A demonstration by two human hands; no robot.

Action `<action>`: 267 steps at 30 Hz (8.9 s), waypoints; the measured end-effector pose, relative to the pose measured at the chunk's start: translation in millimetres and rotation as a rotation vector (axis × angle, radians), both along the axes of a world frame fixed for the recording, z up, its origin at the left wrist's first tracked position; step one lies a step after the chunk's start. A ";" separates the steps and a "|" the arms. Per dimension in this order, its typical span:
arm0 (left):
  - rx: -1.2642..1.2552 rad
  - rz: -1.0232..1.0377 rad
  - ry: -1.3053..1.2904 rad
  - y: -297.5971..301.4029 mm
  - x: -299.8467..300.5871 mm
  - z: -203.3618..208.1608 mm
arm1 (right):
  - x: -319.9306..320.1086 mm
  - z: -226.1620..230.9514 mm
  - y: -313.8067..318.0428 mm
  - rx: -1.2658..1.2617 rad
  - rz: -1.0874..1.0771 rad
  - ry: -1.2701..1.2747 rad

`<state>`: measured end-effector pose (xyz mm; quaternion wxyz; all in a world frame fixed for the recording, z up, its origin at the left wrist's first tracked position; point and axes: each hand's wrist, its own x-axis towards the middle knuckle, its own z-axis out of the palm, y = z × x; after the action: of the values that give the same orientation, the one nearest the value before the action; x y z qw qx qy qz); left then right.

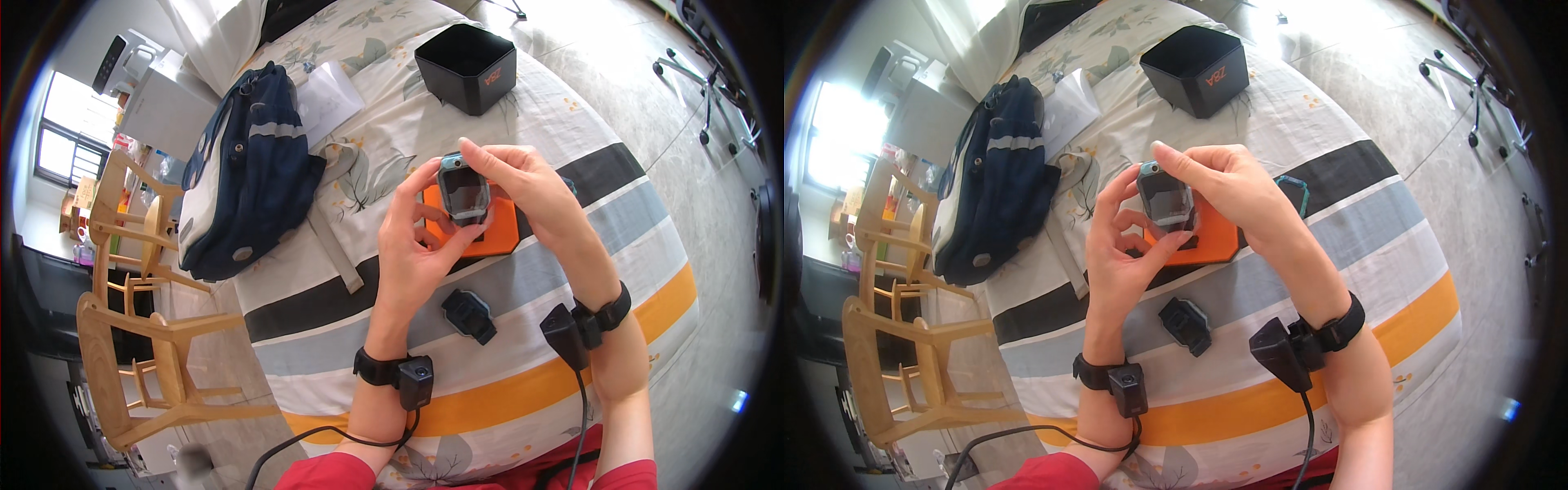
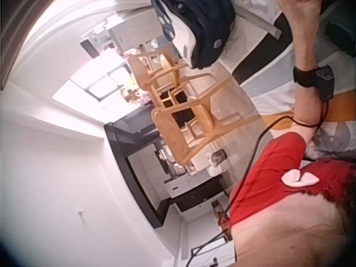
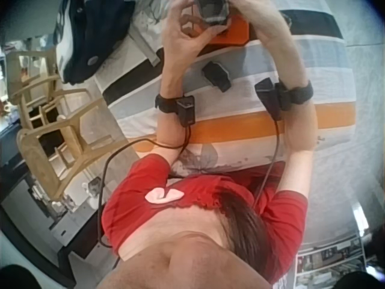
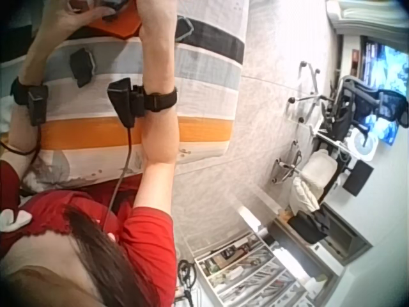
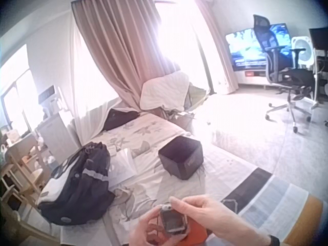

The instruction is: Unpack and organize toy electronic watches and their accessories into a box and place the box on a shelf.

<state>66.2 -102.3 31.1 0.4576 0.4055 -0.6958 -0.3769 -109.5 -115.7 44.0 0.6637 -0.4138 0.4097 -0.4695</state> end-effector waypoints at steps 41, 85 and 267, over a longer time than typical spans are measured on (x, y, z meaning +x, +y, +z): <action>-0.029 -0.184 -0.088 -7.7 3.5 -4.0 | -35.4 -21.8 6.5 -0.480 -0.052 0.921; -0.156 -0.102 -0.284 -10.1 -5.1 -14.2 | -26.0 -34.8 -7.0 -0.697 -0.492 0.903; -0.110 -0.132 0.052 -20.4 18.9 -30.2 | 54.5 119.5 7.2 -0.863 0.661 1.802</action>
<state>85.1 -122.7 0.9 0.4712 0.3232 -0.7284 -0.3781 -55.0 -108.5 163.4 0.0051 -0.9024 0.4166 0.1102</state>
